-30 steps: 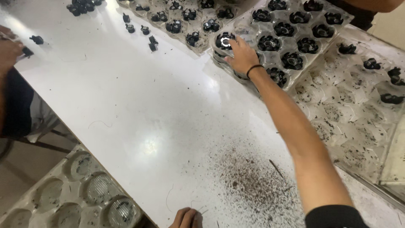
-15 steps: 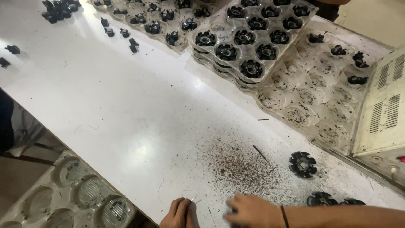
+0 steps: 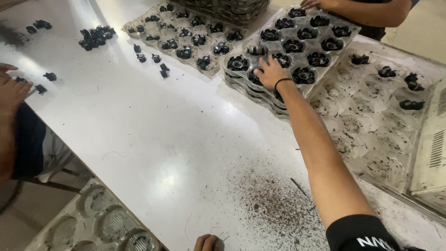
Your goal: The person solders wire leads onto black plastic rotor components at a workbench, holding each part steady while applying a soldering iron and solder wire, then places the finished rotors into a molded plastic tray.
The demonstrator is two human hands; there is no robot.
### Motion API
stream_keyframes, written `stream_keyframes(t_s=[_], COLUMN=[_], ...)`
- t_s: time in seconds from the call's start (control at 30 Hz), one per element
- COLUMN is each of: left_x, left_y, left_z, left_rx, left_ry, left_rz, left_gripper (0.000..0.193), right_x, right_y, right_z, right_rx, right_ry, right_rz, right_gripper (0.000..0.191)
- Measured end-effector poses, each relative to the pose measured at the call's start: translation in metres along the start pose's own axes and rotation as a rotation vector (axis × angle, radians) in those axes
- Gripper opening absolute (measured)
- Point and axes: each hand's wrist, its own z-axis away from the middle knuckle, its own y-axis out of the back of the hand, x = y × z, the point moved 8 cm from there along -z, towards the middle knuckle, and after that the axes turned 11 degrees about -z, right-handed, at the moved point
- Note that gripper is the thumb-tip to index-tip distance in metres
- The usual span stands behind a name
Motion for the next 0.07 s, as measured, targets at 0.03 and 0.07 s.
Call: stream_keyframes(t_s=[0.03,0.07], left_x=[-0.0022,-0.0006], left_y=[0.0022,-0.0004], left_z=[0.0010,0.0061], left_rx=[0.032,0.063], left_ry=[0.021,0.047], left_rz=[0.043,0.095], left_gripper=[0.018,0.018], right_x=[0.0111,0.0126], right_y=[-0.0182,-0.0194], right_z=[0.0032,0.0049], right_rx=[-0.124,-0.083], right_ry=[-0.093,-0.067], right_rz=[0.056,0.062], right_gripper=[0.069,0.070])
